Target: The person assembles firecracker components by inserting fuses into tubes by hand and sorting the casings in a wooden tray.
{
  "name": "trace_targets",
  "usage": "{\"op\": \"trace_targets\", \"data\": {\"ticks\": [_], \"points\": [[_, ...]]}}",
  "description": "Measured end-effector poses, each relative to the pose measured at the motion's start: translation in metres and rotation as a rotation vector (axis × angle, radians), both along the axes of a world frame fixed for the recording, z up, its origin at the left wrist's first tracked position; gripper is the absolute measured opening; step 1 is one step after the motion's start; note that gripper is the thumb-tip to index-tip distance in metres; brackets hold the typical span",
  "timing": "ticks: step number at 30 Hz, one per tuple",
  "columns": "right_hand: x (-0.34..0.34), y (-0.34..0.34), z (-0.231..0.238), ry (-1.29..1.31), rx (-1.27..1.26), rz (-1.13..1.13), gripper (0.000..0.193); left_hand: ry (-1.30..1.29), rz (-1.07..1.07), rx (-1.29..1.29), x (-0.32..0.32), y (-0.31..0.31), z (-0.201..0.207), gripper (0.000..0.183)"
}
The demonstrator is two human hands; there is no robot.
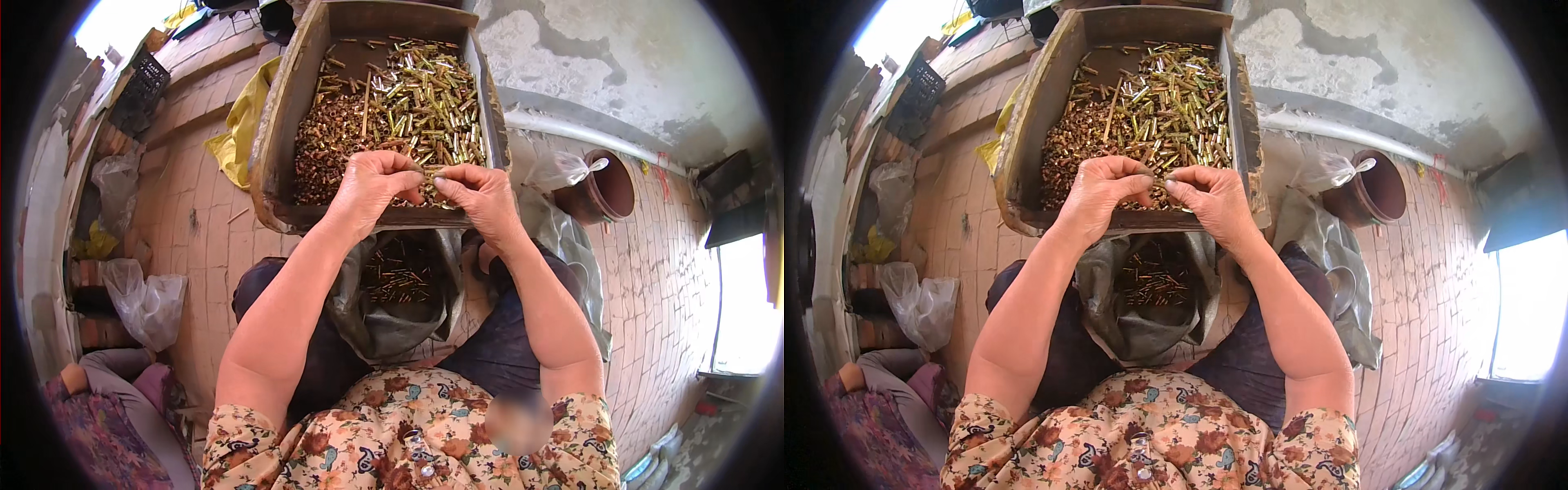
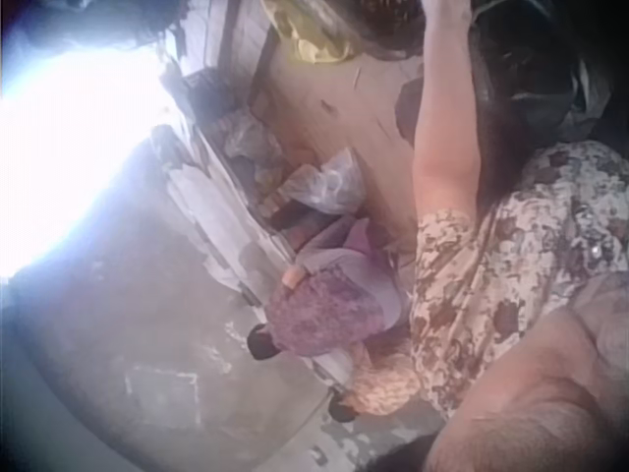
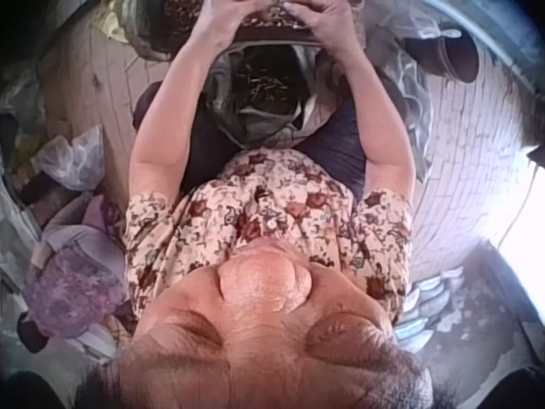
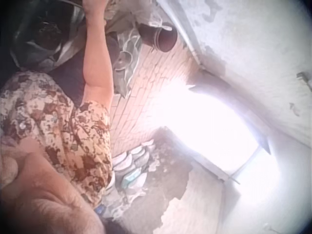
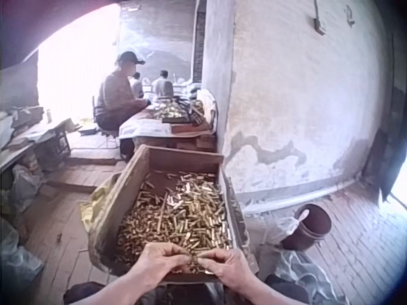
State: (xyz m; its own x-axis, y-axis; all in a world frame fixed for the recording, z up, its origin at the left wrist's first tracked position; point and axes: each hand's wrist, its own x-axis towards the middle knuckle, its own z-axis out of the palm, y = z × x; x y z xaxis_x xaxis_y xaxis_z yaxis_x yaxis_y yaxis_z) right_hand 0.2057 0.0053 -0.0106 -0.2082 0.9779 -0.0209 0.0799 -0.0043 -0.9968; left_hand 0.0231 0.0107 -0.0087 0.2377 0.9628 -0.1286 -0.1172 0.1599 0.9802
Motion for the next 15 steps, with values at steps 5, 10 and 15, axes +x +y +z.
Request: {"op": "trace_targets", "data": {"ticks": [5, 10, 15], "points": [[-0.0024, -0.0003, 0.0037, 0.080, -0.021, -0.002, 0.013, -0.204, 0.027, -0.088, -0.0055, -0.0050, 0.0057, 0.010], [-0.0040, -0.0024, 0.0053, 0.082, -0.020, 0.000, 0.013, -0.214, 0.042, -0.093, -0.0088, -0.0069, 0.0049, 0.010], [-0.0052, -0.0046, 0.0068, 0.110, -0.068, -0.010, 0.016, -0.231, 0.041, -0.099, -0.0076, -0.0089, 0.0062, 0.008]]}}
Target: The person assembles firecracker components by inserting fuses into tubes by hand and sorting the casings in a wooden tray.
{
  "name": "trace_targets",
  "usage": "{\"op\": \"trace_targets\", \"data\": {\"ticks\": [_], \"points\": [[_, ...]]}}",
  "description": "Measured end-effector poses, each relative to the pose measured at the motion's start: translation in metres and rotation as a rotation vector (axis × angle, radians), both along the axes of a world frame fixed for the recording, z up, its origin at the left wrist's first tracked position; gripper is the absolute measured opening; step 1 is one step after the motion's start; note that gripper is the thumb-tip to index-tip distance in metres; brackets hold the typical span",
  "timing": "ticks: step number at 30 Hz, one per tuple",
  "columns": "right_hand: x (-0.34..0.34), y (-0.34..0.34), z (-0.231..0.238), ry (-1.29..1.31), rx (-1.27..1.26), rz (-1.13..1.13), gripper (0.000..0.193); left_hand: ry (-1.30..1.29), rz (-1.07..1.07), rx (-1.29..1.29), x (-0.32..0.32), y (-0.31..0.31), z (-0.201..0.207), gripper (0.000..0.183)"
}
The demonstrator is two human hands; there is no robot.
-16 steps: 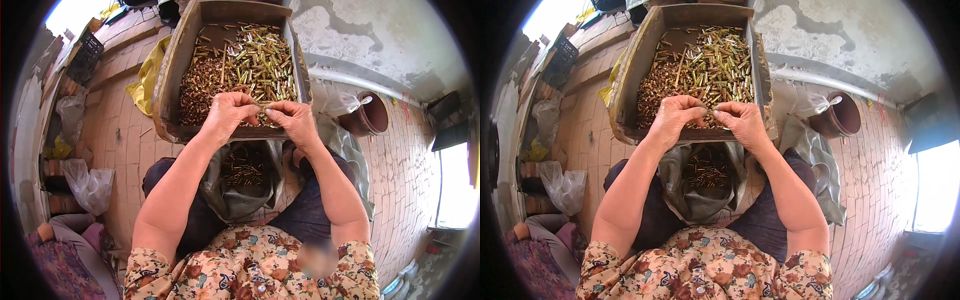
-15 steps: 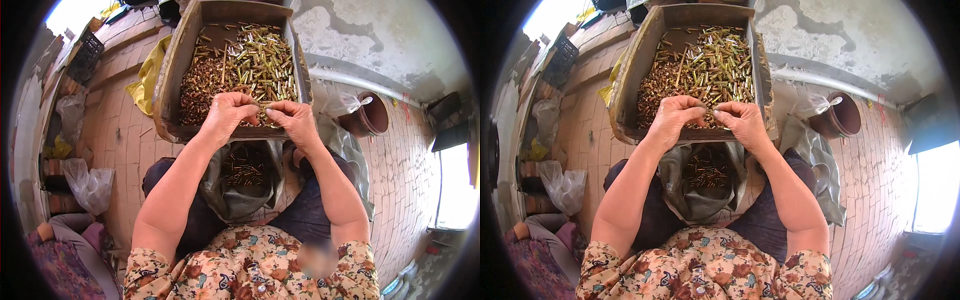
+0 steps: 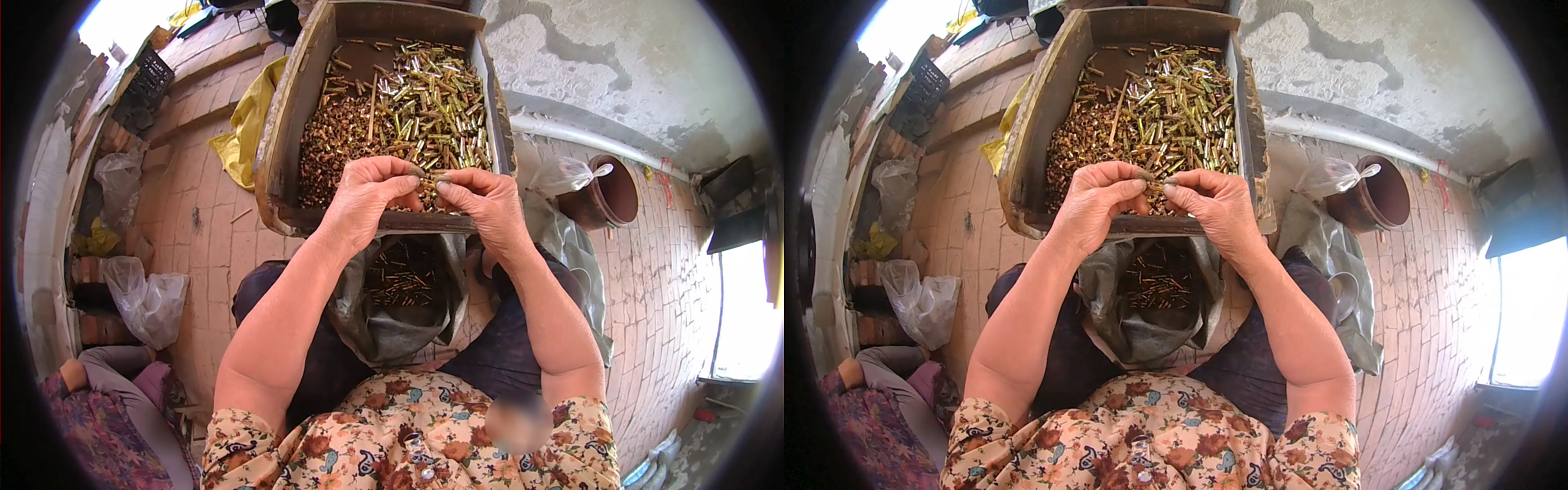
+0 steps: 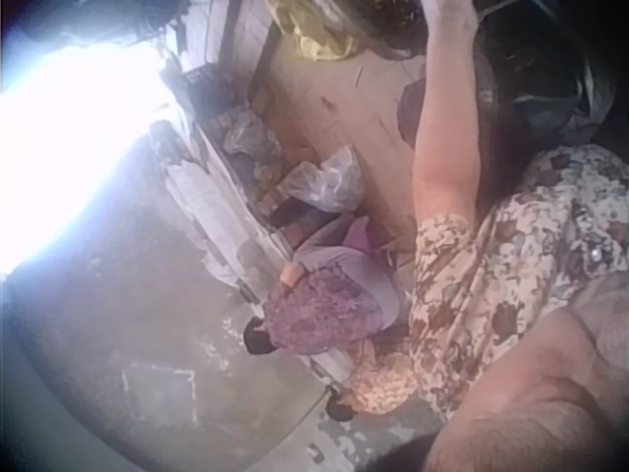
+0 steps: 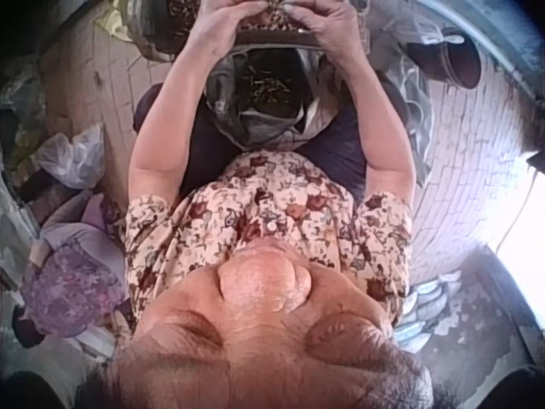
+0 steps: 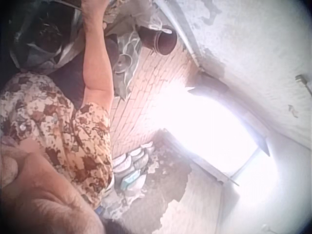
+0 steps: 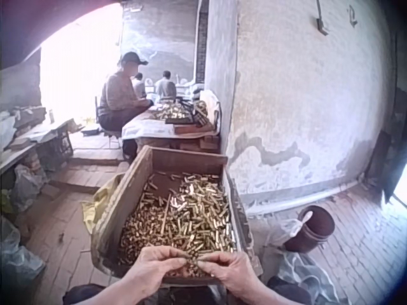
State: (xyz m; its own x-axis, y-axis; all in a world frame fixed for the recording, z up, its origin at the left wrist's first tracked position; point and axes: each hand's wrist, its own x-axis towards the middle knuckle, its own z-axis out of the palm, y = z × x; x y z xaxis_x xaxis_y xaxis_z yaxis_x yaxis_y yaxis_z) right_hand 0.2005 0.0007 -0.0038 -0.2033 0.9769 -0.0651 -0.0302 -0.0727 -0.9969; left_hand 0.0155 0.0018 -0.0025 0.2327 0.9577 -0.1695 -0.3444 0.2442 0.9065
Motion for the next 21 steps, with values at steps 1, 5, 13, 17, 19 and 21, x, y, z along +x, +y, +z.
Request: {"op": "trace_targets", "data": {"ticks": [1, 5, 13, 17, 19, 21], "points": [[0.0005, 0.0005, -0.0006, 0.001, 0.001, 0.000, 0.016, -0.001, 0.003, 0.011, 0.0001, -0.0003, 0.0005, 0.008], [0.0013, 0.0013, -0.0034, 0.150, -0.052, 0.013, 0.016, 0.005, 0.011, 0.033, 0.0006, -0.0020, 0.0014, 0.008], [0.0010, 0.0014, -0.0045, 0.276, -0.114, -0.033, 0.012, 0.061, 0.005, 0.091, 0.0018, -0.0037, 0.0025, 0.007], [-0.0004, 0.0010, -0.0051, 0.286, -0.113, -0.044, 0.012, 0.084, -0.001, 0.108, 0.0006, -0.0047, 0.0034, 0.008], [-0.0004, 0.0012, -0.0053, 0.301, -0.111, -0.034, 0.012, 0.065, 0.006, 0.090, 0.0006, -0.0051, 0.0024, 0.009], [0.0000, 0.0015, -0.0046, 0.315, -0.122, -0.024, 0.012, 0.045, 0.014, 0.072, 0.0004, -0.0056, 0.0024, 0.009]]}}
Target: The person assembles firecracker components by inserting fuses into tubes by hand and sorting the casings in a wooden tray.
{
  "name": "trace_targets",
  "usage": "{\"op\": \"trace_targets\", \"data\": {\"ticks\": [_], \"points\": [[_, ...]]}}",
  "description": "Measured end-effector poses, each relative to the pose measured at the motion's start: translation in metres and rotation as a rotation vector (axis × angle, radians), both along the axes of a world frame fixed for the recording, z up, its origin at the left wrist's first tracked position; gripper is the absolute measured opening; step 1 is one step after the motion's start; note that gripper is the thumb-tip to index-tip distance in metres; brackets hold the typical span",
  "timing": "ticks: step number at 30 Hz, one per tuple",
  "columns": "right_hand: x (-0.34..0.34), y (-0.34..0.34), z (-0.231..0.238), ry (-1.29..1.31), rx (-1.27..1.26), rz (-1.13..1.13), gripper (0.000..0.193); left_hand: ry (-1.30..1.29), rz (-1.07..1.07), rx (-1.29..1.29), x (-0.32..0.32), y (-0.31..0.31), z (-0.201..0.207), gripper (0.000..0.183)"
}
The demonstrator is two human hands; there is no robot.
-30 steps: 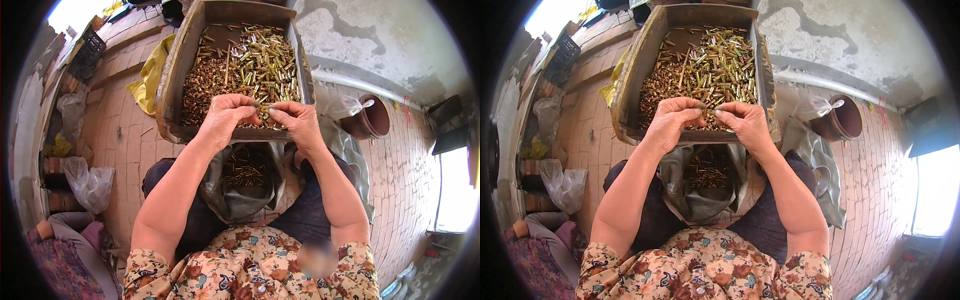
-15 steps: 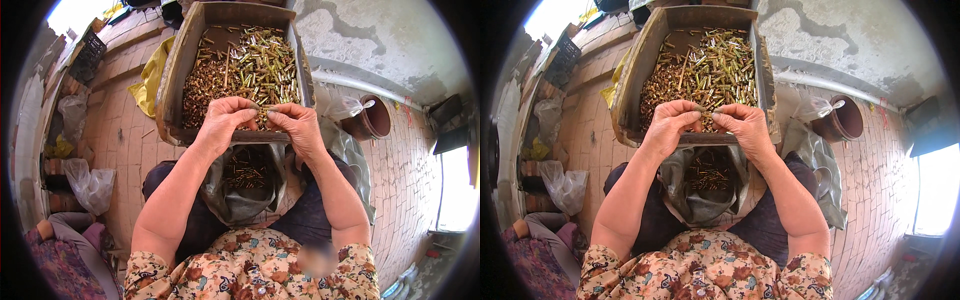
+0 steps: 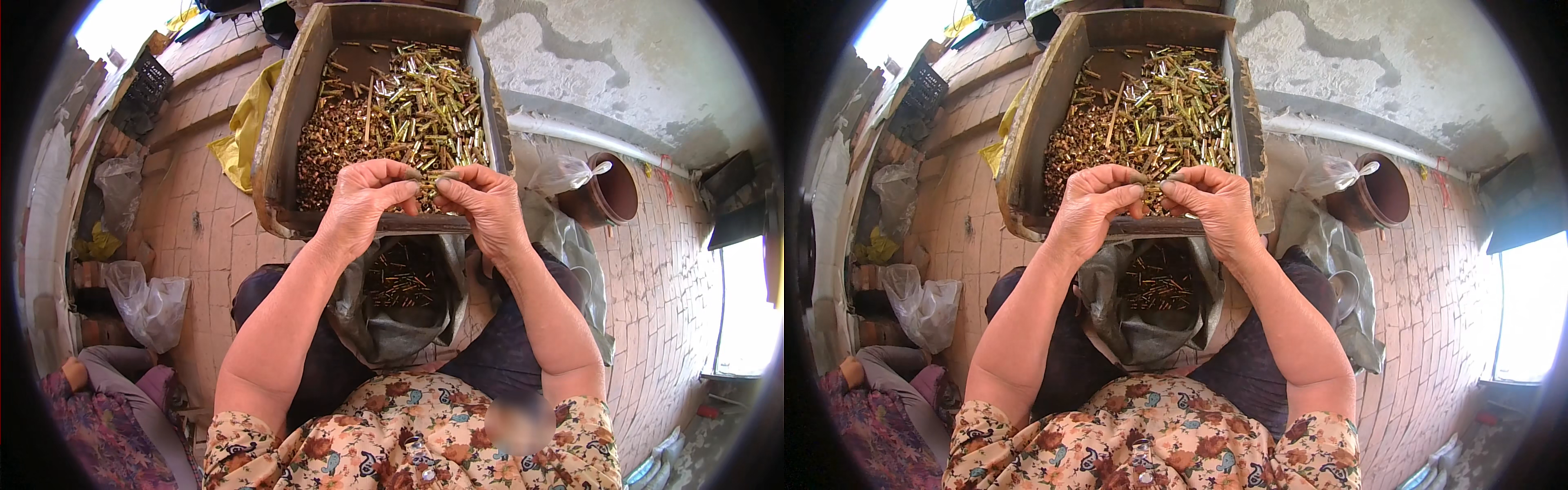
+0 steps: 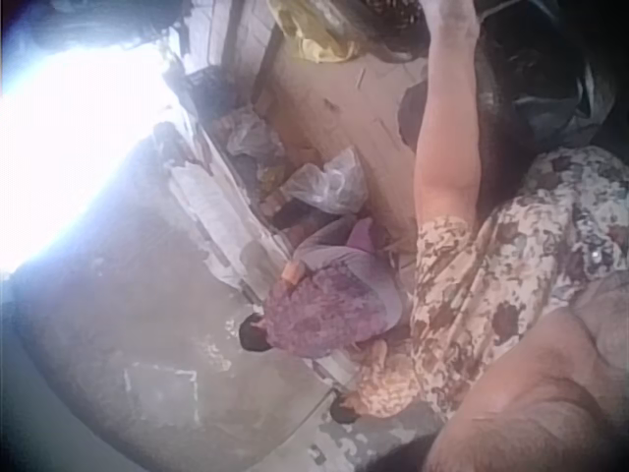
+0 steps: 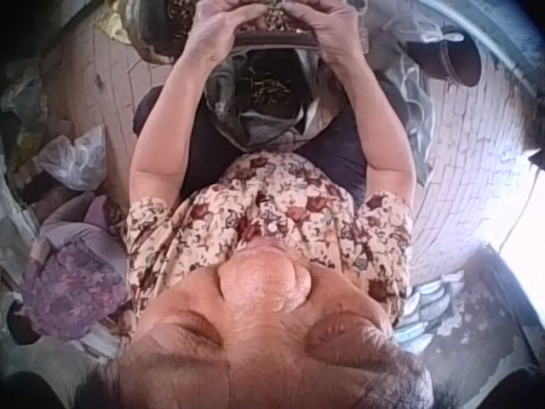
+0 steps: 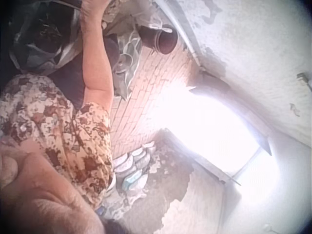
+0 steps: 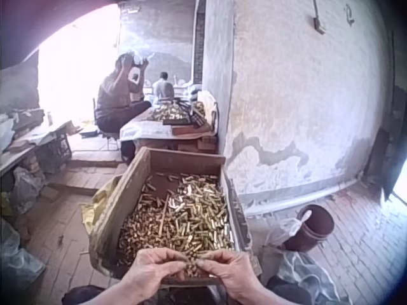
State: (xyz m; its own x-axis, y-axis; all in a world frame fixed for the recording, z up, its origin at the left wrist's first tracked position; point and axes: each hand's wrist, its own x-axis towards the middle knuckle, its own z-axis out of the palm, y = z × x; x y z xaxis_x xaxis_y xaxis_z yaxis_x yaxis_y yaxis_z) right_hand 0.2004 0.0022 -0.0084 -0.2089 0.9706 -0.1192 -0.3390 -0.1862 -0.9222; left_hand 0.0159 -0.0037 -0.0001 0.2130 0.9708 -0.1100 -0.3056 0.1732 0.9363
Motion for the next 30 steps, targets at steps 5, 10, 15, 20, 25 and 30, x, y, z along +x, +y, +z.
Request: {"op": "trace_targets", "data": {"ticks": [5, 10, 15, 20, 25, 30], "points": [[0.000, -0.001, 0.000, 0.007, 0.013, 0.012, 0.011, -0.051, -0.021, -0.013, -0.001, -0.002, 0.003, 0.010], [0.001, -0.002, -0.001, -0.019, 0.049, 0.026, 0.011, -0.059, -0.048, 0.005, -0.004, -0.004, 0.000, 0.010], [-0.002, -0.004, 0.000, -0.047, 0.082, 0.016, 0.009, -0.057, -0.048, 0.022, -0.005, -0.005, -0.001, 0.009], [0.004, -0.002, -0.004, 0.034, 0.074, 0.103, 0.009, -0.121, -0.110, -0.012, -0.006, -0.006, 0.000, 0.009], [0.006, -0.005, -0.004, 0.083, -0.014, 0.162, 0.009, -0.160, -0.166, -0.050, -0.007, -0.009, 0.000, 0.010], [0.007, -0.006, -0.006, 0.146, -0.052, 0.188, 0.008, -0.159, -0.157, -0.031, -0.005, -0.013, -0.002, 0.010]]}}
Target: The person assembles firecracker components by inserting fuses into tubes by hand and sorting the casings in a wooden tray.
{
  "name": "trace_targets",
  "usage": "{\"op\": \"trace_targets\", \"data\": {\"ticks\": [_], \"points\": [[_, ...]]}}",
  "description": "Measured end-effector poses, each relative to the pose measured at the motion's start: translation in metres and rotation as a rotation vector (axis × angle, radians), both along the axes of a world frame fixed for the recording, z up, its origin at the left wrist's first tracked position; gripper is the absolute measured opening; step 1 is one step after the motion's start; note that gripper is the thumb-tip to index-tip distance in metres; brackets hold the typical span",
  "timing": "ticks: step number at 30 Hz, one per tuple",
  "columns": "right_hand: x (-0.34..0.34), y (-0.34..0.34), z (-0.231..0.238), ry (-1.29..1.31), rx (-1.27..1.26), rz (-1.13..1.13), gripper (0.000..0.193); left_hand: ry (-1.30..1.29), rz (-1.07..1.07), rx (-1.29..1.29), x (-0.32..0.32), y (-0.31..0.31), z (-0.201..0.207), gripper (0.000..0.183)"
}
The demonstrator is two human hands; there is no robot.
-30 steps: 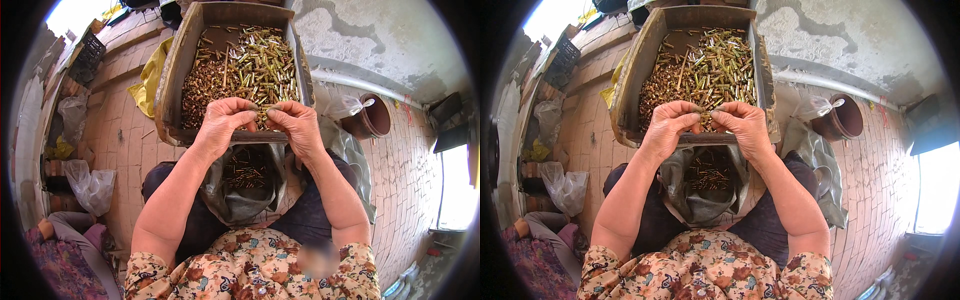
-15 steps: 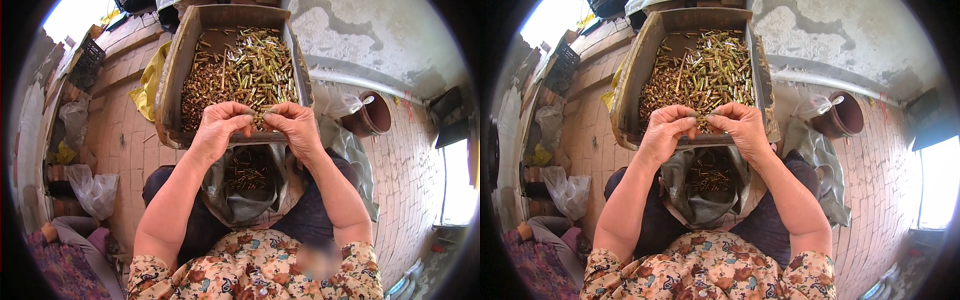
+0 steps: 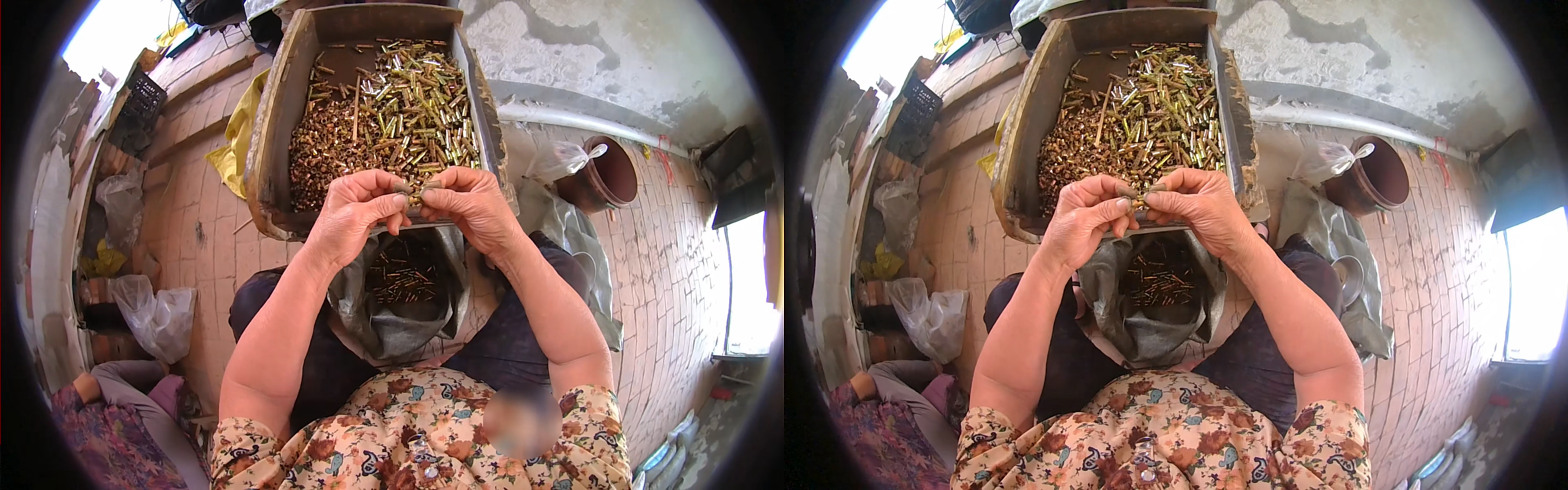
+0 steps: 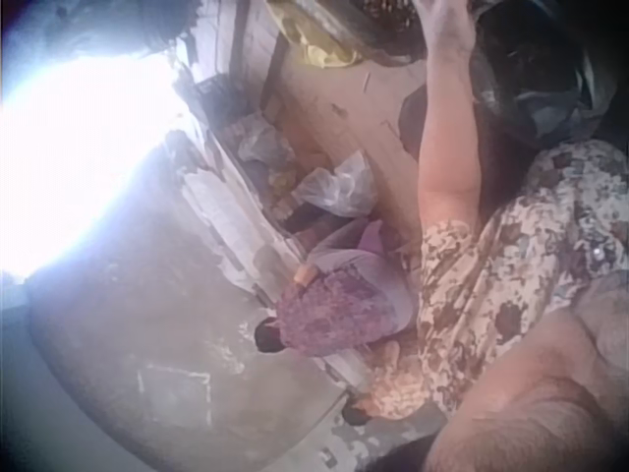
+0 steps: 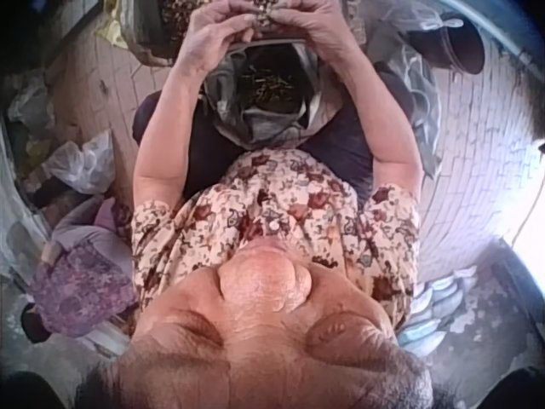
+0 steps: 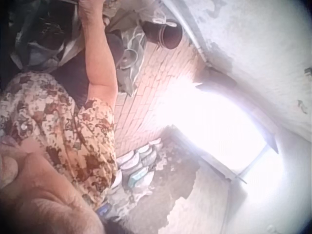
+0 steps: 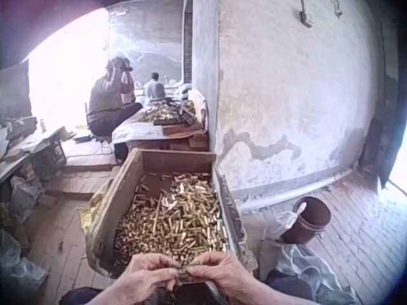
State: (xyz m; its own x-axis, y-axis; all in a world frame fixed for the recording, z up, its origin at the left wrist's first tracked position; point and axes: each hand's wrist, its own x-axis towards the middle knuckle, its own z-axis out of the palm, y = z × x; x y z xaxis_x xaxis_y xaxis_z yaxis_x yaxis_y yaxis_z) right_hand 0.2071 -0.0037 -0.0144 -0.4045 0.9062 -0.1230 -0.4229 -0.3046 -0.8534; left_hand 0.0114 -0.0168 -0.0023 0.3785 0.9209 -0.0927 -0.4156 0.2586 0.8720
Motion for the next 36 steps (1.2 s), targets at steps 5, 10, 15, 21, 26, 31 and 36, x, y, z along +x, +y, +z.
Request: {"op": "trace_targets", "data": {"ticks": [5, 10, 15, 21, 26, 31, 36], "points": [[0.000, -0.002, 0.002, -0.016, 0.008, -0.029, 0.009, 0.126, 0.028, 0.054, 0.000, -0.003, 0.000, 0.011], [-0.002, -0.003, 0.002, -0.051, 0.025, -0.057, 0.010, 0.226, 0.060, 0.098, -0.001, -0.004, 0.002, 0.012], [-0.003, -0.002, 0.000, -0.098, 0.058, -0.080, 0.010, 0.293, 0.093, 0.133, 0.002, -0.006, 0.005, 0.011], [-0.003, -0.003, -0.002, -0.118, 0.013, -0.045, 0.009, 0.484, 0.135, 0.294, 0.005, -0.013, 0.003, 0.009], [0.013, -0.005, -0.003, -0.217, 0.085, 0.110, 0.009, 0.525, 0.008, 0.413, 0.006, -0.020, -0.002, 0.006], [0.015, -0.014, 0.009, -0.531, 0.270, 0.370, 0.011, 0.744, -0.078, 0.734, 0.004, -0.024, 0.003, 0.006], [0.019, 0.000, 0.011, -0.586, 0.306, 0.245, 0.011, 0.814, 0.086, 0.636, -0.002, -0.008, 0.005, 0.007]]}}
